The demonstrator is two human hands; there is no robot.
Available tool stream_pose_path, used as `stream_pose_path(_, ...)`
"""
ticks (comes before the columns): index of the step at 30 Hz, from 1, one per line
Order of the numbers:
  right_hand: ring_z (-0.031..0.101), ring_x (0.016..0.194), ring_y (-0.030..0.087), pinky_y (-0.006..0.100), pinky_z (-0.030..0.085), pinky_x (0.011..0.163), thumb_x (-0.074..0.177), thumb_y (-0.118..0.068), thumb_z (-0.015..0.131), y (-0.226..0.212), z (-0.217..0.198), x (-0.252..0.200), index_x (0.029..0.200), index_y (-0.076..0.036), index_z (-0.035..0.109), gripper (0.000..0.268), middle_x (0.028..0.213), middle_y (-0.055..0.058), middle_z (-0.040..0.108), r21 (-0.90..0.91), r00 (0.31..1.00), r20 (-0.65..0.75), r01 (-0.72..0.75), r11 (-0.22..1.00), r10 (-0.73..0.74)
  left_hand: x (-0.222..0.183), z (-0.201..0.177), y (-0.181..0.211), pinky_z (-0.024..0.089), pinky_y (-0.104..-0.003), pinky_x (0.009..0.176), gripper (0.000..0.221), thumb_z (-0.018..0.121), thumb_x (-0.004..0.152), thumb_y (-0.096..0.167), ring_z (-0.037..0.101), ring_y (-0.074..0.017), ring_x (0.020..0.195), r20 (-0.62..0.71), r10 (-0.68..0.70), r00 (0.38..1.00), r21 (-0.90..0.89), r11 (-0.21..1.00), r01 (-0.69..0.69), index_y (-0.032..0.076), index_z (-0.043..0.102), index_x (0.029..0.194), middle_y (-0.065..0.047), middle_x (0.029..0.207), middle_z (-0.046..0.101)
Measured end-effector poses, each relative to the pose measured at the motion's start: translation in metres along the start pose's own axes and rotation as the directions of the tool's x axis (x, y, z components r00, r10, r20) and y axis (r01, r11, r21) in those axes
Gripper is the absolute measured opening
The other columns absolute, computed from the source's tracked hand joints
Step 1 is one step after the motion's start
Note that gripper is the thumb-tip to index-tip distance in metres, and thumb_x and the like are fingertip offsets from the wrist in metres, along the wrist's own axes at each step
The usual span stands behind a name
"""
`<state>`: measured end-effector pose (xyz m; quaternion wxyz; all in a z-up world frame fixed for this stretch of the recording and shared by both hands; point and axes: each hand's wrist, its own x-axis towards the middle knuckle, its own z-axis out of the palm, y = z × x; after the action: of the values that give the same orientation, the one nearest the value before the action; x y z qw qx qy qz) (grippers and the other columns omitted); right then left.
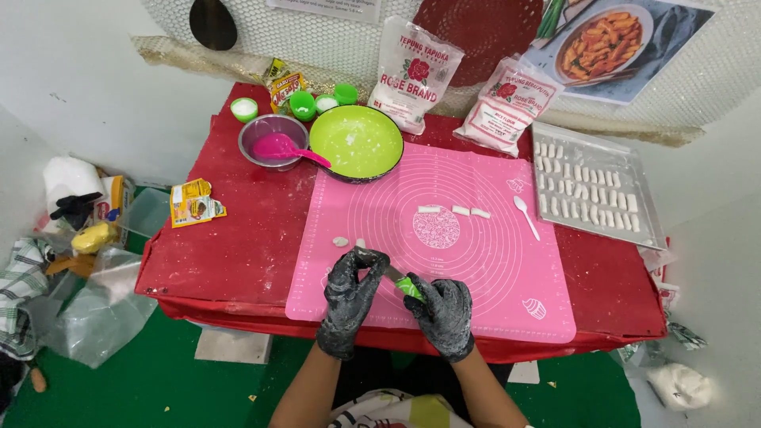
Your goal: Cutting a long roll of dough into small segments and shaping them into small cylinders on a silicone mat.
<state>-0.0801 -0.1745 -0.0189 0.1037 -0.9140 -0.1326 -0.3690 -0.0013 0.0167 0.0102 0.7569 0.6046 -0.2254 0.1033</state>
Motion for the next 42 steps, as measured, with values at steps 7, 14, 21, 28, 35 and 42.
stream_pose_path(7, 0.047, 0.053, 0.027, 0.045, 0.031, 0.048, 0.092, -0.028, 0.077, -0.001, -0.002, -0.002, 0.126, -0.012, 0.067, 0.038, 0.065, 0.005, 0.050, 0.063, 1.000, -0.005, 0.003, 0.998, -0.002, 0.007, 0.003, 0.014, 0.056, -0.037, 0.098, 0.011, 0.061, 0.102, 0.003, 0.067, -0.0248, 0.103, 0.003, 0.228, 0.974, 0.201, 0.954, -0.224, 0.005, 0.070, 0.108, -0.009, 0.107, 0.070)
stream_pose_path(14, 0.051, 0.056, 0.030, 0.045, 0.036, 0.052, 0.089, -0.026, 0.080, -0.004, 0.005, -0.010, 0.126, -0.013, 0.069, 0.040, 0.067, 0.006, 0.054, 0.081, 0.998, 0.011, -0.055, 0.995, 0.055, 0.005, 0.002, -0.011, 0.059, -0.039, 0.100, 0.014, 0.059, 0.104, 0.004, 0.071, -0.0270, 0.104, -0.060, 0.302, 0.951, 0.266, 0.924, -0.276, 0.003, 0.072, 0.108, -0.012, 0.110, 0.073)
stream_pose_path(21, 0.053, 0.057, 0.030, 0.045, 0.036, 0.053, 0.096, -0.028, 0.070, -0.012, 0.004, -0.013, 0.123, -0.011, 0.071, 0.032, 0.068, 0.006, 0.057, 0.174, 0.992, 0.037, -0.122, 0.977, 0.117, -0.017, -0.010, -0.129, 0.062, -0.060, 0.085, 0.029, 0.055, 0.106, 0.023, 0.065, -0.0399, 0.106, -0.056, -0.232, 0.971, -0.694, 0.708, 0.129, 0.003, 0.070, 0.120, -0.028, 0.119, 0.067)
stream_pose_path(28, 0.056, 0.063, 0.031, 0.046, 0.042, 0.059, 0.092, -0.030, 0.075, -0.004, 0.017, -0.032, 0.124, -0.014, 0.072, 0.036, 0.072, 0.005, 0.059, 0.084, 0.987, 0.031, -0.163, 0.983, 0.161, 0.017, -0.012, -0.015, 0.059, -0.049, 0.094, 0.041, 0.048, 0.106, 0.028, 0.075, -0.0381, 0.096, 0.066, -0.267, 0.961, -0.441, 0.856, 0.268, -0.006, 0.069, 0.116, -0.023, 0.106, 0.074)
stream_pose_path(35, 0.059, 0.075, 0.032, 0.046, 0.046, 0.071, 0.091, -0.035, 0.075, 0.011, 0.017, -0.045, 0.119, -0.016, 0.073, 0.034, 0.083, 0.005, 0.064, -0.064, 0.955, -0.036, -0.296, 0.953, 0.295, 0.032, -0.029, 0.026, 0.056, -0.041, 0.089, 0.048, 0.086, 0.089, 0.029, 0.070, -0.0215, 0.103, -0.024, 0.372, 0.928, 0.787, 0.580, -0.212, 0.018, 0.066, 0.132, 0.002, 0.110, 0.072)
stream_pose_path(42, 0.059, 0.076, 0.034, 0.047, 0.047, 0.072, 0.094, -0.027, 0.074, 0.025, -0.005, -0.038, 0.120, -0.013, 0.073, 0.030, 0.086, 0.010, 0.065, -0.063, 0.943, -0.125, -0.317, 0.946, 0.308, 0.034, -0.059, 0.010, 0.051, -0.046, 0.096, 0.048, 0.093, 0.081, 0.039, 0.065, -0.0226, 0.114, 0.085, 0.442, 0.893, 0.894, 0.362, -0.264, 0.019, 0.060, 0.109, 0.012, 0.109, 0.071)
